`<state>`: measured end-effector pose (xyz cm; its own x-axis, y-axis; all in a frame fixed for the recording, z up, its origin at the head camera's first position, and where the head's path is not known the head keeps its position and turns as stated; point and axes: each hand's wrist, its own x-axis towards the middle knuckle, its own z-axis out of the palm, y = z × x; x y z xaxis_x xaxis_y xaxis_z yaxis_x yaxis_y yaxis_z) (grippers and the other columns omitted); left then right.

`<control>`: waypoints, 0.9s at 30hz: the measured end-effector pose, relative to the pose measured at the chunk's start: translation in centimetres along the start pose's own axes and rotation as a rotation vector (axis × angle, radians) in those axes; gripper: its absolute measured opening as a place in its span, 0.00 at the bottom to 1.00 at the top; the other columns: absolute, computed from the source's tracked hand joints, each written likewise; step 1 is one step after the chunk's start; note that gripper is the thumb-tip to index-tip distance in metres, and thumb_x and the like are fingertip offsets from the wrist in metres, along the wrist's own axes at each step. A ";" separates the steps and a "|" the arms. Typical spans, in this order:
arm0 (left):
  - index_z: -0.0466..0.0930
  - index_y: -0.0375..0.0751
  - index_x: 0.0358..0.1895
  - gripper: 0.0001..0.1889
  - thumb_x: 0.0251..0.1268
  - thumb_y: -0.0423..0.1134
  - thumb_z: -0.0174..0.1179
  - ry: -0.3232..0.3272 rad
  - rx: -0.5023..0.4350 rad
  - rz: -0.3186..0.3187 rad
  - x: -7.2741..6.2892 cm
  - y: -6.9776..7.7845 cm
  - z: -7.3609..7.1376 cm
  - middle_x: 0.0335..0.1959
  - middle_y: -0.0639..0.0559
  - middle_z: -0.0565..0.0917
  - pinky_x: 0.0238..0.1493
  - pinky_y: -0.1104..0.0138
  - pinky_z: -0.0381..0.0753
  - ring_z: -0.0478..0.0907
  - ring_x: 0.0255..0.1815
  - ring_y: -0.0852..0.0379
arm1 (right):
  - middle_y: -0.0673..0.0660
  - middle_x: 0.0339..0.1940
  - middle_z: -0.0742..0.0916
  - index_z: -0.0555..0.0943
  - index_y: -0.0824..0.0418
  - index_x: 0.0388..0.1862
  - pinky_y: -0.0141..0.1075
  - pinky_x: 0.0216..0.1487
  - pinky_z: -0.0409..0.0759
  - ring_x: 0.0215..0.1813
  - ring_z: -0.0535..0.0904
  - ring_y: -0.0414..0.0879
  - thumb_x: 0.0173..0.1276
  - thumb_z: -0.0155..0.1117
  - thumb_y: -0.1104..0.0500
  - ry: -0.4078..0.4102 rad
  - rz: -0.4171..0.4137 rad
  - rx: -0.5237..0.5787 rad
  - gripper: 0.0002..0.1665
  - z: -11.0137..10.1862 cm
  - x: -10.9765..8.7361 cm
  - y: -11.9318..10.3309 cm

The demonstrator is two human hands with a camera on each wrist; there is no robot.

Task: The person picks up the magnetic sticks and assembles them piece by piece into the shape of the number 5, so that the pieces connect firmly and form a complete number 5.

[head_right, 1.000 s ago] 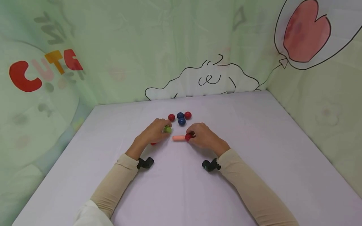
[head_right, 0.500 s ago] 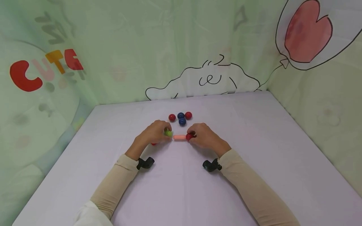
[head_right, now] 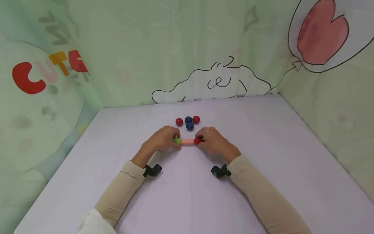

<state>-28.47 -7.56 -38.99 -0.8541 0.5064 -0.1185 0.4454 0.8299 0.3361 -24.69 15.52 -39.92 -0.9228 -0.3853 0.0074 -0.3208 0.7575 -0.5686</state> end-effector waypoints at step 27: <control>0.83 0.45 0.51 0.20 0.57 0.45 0.76 0.007 0.000 0.027 -0.3 0.1 -0.1 0.40 0.53 0.81 0.43 0.64 0.79 0.76 0.41 0.56 | 0.62 0.56 0.85 0.80 0.67 0.61 0.49 0.60 0.80 0.57 0.80 0.55 0.67 0.71 0.66 -0.007 0.016 -0.026 0.24 -0.3 0.3 0.5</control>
<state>-28.21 -7.66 -38.79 -0.8435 0.5271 -0.1032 0.4682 0.8158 0.3395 -25.14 15.91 -39.96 -0.9262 -0.3770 -0.0073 -0.3120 0.7771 -0.5466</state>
